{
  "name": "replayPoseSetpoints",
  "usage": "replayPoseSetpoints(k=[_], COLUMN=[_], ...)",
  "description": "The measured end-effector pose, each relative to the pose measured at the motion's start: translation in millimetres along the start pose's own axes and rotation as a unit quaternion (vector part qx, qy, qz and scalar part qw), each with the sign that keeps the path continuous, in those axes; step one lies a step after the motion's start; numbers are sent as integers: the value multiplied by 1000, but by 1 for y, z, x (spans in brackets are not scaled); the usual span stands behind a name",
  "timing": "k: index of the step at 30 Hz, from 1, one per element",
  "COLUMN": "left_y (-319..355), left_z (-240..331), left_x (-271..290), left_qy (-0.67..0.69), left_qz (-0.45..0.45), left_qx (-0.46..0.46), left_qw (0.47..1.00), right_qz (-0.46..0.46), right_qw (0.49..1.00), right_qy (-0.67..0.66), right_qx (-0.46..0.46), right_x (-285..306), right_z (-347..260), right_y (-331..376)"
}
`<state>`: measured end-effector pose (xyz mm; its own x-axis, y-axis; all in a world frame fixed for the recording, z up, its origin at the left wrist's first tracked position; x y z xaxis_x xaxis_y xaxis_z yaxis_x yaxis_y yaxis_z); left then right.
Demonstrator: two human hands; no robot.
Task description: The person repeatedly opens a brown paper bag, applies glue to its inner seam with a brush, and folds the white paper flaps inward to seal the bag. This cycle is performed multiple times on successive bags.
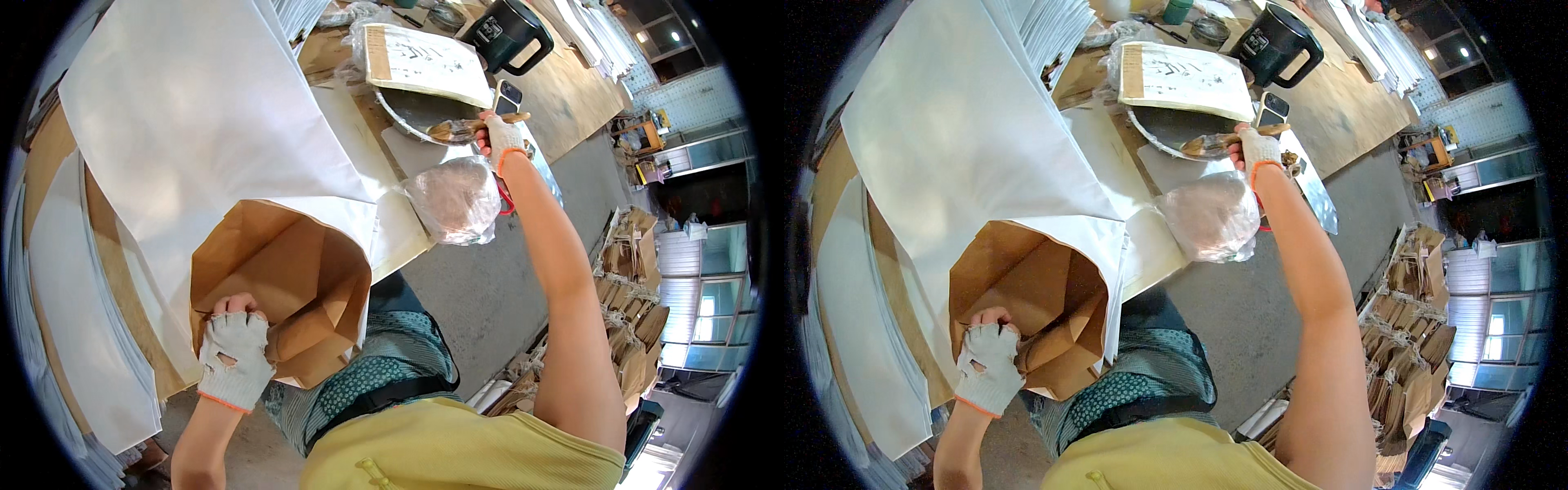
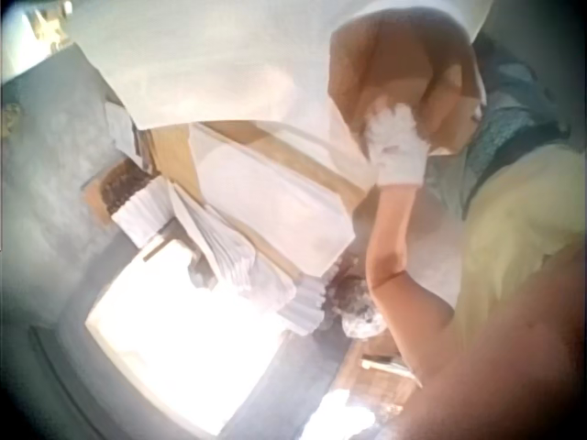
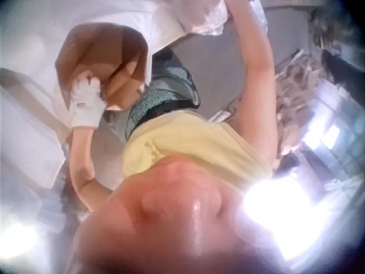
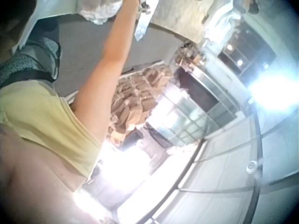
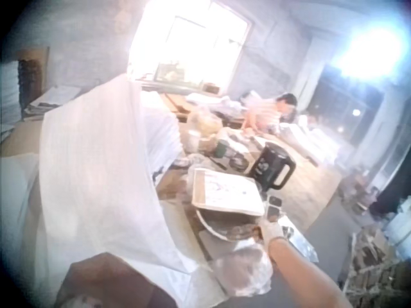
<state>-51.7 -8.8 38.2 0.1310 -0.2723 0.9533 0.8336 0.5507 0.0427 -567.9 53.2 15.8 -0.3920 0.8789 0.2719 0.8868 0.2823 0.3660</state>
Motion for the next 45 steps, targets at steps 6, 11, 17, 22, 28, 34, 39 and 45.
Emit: replayPoseSetpoints(k=[6,11,17,22,28,34,39,45], left_y=[-9,7,7,2,-42,-72,-70,-70], left_z=[10,-18,-56,-65,-39,-73,-77,-73], left_x=[10,16,16,3,12,-19,-16,-20], left_qy=[29,21,68,113,7,10,17,-32], left_qz=[11,-50,-196,-214,-248,-239,-194,-205], left_qx=[-79,13,179,198,150,215,253,240], left_qw=[996,998,962,950,957,947,948,948], right_qz=[-44,-180,-537,-507,-337,-373,-347,-201], right_qw=[996,964,778,629,758,910,769,717], right_qy=[77,114,186,230,253,111,245,406], right_qx=[27,159,267,542,499,142,477,530], right_x=[0,-49,-163,-188,-134,-156,-167,-123], right_z=[-25,-74,-23,3,3,54,51,38], right_y=[23,165,322,336,290,333,344,316])
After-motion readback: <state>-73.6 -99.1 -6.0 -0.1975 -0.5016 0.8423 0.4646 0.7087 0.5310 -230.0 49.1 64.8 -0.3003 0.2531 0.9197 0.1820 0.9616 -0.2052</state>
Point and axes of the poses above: each hand's wrist, its own y-axis away from the middle knuckle, its own x-axis out of the back of the hand, z = x × y, the point moved 7 cm from there along -y, towards the middle knuckle, and after that the axes turned 3 degrees about z, right-handed, at the moved point
